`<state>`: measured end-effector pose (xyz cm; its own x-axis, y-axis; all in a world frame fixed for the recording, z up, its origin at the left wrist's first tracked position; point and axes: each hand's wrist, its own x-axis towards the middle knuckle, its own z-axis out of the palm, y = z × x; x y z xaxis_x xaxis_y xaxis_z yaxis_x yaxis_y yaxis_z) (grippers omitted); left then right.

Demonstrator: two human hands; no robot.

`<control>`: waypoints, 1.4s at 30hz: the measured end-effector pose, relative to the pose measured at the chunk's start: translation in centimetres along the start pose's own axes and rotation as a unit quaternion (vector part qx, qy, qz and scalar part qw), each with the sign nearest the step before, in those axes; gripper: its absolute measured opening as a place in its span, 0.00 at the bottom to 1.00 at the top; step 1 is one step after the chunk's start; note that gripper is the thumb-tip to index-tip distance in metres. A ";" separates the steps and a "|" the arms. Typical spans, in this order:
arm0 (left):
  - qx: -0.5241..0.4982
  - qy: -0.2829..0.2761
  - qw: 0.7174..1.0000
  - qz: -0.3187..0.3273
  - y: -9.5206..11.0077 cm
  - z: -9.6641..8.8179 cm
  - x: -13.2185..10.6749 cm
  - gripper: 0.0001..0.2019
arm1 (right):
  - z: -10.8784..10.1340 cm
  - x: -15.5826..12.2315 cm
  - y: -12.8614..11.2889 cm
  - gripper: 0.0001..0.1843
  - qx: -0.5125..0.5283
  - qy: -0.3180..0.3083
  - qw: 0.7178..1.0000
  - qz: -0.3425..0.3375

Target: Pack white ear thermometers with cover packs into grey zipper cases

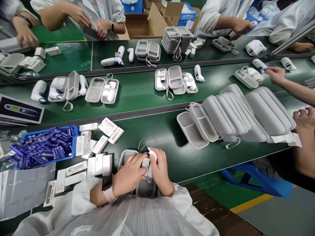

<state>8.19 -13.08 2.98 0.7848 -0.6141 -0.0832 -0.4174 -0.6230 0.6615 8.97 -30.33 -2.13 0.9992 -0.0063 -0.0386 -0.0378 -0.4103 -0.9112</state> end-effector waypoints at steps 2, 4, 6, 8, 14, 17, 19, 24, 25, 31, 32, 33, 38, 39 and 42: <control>0.000 -0.001 1.000 0.007 0.1 0.0 -0.1 0.05 | -0.4 -0.6 0.3 0.15 -0.004 -0.002 1.000 -0.026; 0.017 -0.012 1.000 0.023 0.1 0.2 -0.2 0.04 | -0.7 -1.2 0.7 0.15 0.014 0.000 0.999 -0.051; 0.034 -0.044 0.997 0.048 -0.1 0.7 -0.5 0.03 | -0.9 -1.8 1.2 0.13 0.016 -0.019 0.997 -0.069; 0.040 -0.071 0.995 0.059 -0.4 1.3 -0.9 0.03 | -1.0 -2.3 1.6 0.12 -0.005 -0.052 0.995 -0.081; 0.015 -0.050 0.999 -0.001 -0.7 1.6 -1.7 0.16 | -1.6 -3.1 1.3 0.17 -0.129 -0.025 0.988 -0.080; -0.011 -0.059 0.998 -0.012 -0.4 1.4 -1.9 0.38 | -2.1 -2.4 0.6 0.21 -0.225 -0.066 0.969 -0.079; -0.016 -0.060 0.998 -0.010 -0.3 1.6 -2.0 0.40 | -2.0 -1.9 0.3 0.21 -0.255 -0.087 0.960 -0.080; 0.024 -0.040 0.999 -0.021 -0.3 2.9 -2.7 0.33 | -0.8 -1.7 0.7 0.18 -0.268 -0.039 0.960 -0.075; 0.034 -0.040 0.998 -0.022 -0.3 3.2 -2.9 0.33 | -0.6 -1.8 0.9 0.19 -0.265 -0.031 0.961 -0.077; 0.070 -0.034 0.997 -0.020 -0.1 3.7 -3.5 0.33 | -0.6 -1.6 2.8 0.19 -0.238 -0.022 0.966 -0.102; 0.079 -0.031 0.996 -0.021 -0.1 3.5 -3.5 0.32 | -0.7 -1.4 3.2 0.19 -0.231 -0.023 0.967 -0.107; 0.085 -0.031 0.996 -0.021 -0.1 3.4 -3.5 0.31 | -0.7 -1.2 3.5 0.19 -0.222 -0.026 0.968 -0.112; 0.097 -0.028 0.995 -0.015 0.0 3.1 -3.4 0.33 | -1.1 -0.2 4.5 0.22 -0.168 -0.072 0.976 -0.115; 0.100 -0.019 0.995 -0.015 0.0 3.3 -3.5 0.33 | -1.3 0.0 4.6 0.22 -0.164 -0.080 0.977 -0.109; 0.103 0.009 0.994 -0.019 -0.1 4.1 -3.9 0.33 | -1.6 0.3 4.5 0.23 -0.152 -0.109 0.977 -0.099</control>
<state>3.34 -12.62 0.20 0.8089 -0.5809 -0.0911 -0.4708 -0.7327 0.4914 9.15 -33.65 -5.63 0.9594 0.2818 0.0088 0.1939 -0.6367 -0.7463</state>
